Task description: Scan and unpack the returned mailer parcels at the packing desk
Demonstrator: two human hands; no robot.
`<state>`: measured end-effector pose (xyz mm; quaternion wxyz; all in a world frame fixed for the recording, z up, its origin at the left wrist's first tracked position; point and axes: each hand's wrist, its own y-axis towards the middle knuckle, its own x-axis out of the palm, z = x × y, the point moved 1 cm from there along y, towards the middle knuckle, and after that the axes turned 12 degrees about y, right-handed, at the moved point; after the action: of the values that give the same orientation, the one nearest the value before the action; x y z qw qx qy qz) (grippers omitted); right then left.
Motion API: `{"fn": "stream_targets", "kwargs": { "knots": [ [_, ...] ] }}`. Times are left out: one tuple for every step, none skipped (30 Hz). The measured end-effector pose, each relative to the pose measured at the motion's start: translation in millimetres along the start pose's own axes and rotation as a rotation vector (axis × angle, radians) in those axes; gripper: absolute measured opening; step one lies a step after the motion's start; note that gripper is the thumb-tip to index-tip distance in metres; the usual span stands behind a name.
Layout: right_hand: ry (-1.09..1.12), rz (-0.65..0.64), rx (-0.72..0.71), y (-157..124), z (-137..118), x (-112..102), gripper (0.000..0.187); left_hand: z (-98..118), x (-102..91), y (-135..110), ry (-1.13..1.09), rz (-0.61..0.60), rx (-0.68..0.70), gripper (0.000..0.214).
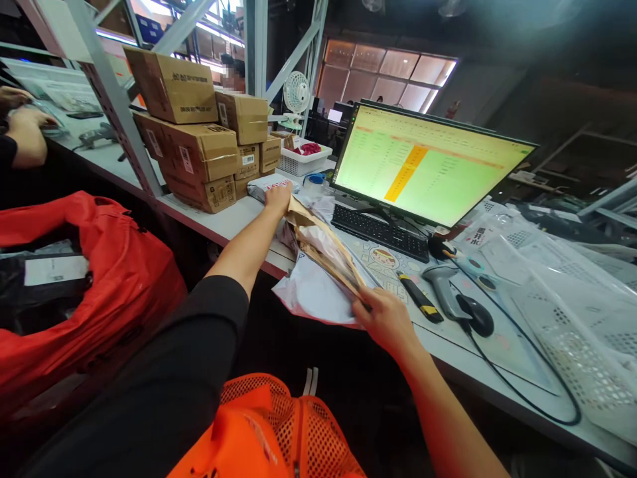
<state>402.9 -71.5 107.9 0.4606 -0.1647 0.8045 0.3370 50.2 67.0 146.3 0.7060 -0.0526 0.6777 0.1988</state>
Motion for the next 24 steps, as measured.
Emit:
{"fn": "stream_targets", "kwargs": {
  "knots": [
    [0.032,0.037,0.001,-2,7,2,0.025,1,-0.6,0,-0.007,0.007,0.007,0.046],
    [0.062,0.071,0.012,-3,14,4,0.026,3,-1.6,-2,-0.008,0.024,0.013,0.044],
    [0.091,0.102,0.024,-3,21,7,0.028,7,-3.3,-6,-0.014,0.062,0.034,0.042],
    [0.12,0.13,0.03,-3,27,11,0.03,14,-5.7,-12,-0.036,0.127,0.086,0.041],
    [0.149,0.15,0.027,-2,32,16,0.031,23,-8.4,-19,-0.072,0.211,0.183,0.041],
    [0.178,0.165,0.016,-1,35,21,0.032,33,-11.2,-28,-0.122,0.295,0.324,0.04],
    [0.205,0.178,-0.001,0,37,26,0.031,43,-13.6,-36,-0.175,0.352,0.493,0.039],
    [0.228,0.189,-0.021,1,38,31,0.03,54,-15.0,-44,-0.22,0.361,0.658,0.038],
    [0.245,0.2,-0.04,1,38,35,0.03,64,-15.3,-49,-0.238,0.32,0.78,0.039],
    [0.259,0.212,-0.056,1,37,39,0.029,72,-14.4,-51,-0.214,0.23,0.833,0.042],
    [0.269,0.225,-0.068,0,36,41,0.028,79,-12.2,-51,-0.153,0.095,0.826,0.049],
    [0.275,0.24,-0.076,-1,36,43,0.028,84,-9.3,-48,-0.073,-0.059,0.785,0.055],
    [0.28,0.255,-0.082,-3,36,45,0.027,87,-6.5,-44,0.007,-0.211,0.742,0.059],
    [0.282,0.269,-0.084,-6,36,45,0.026,90,-4.5,-40,0.069,-0.343,0.718,0.059],
    [0.283,0.281,-0.082,-9,38,46,0.024,91,-4.1,-39,0.105,-0.445,0.718,0.056],
    [0.284,0.293,-0.073,-12,40,46,0.021,91,-5.6,-40,0.113,-0.51,0.74,0.051],
    [0.286,0.302,-0.058,-15,43,46,0.019,92,-9.4,-46,0.101,-0.518,0.778,0.048],
    [0.293,0.304,-0.039,-18,46,46,0.017,93,-15.1,-56,0.079,-0.472,0.825,0.046],
    [0.307,0.298,-0.021,-20,50,47,0.015,93,-21.9,-71,0.059,-0.402,0.877,0.046],
    [0.324,0.28,-0.007,-21,53,48,0.015,94,-29.4,-91,0.041,-0.295,0.948,0.045],
    [0.338,0.25,0.002,-21,56,49,0.017,94,-36.6,-114,0.023,-0.153,1.036,0.042],
    [0.344,0.216,0.014,-20,58,50,0.019,93,-42.6,-138,0.011,-0.02,1.123,0.033],
    [0.34,0.19,0.032,-19,60,52,0.02,91,-46.9,-161,0.011,0.102,1.254,0.024],
    [0.33,0.175,0.053,-17,61,53,0.02,86,-49.5,-181,0.0,0.23,1.353,0.019]
  ]
}}
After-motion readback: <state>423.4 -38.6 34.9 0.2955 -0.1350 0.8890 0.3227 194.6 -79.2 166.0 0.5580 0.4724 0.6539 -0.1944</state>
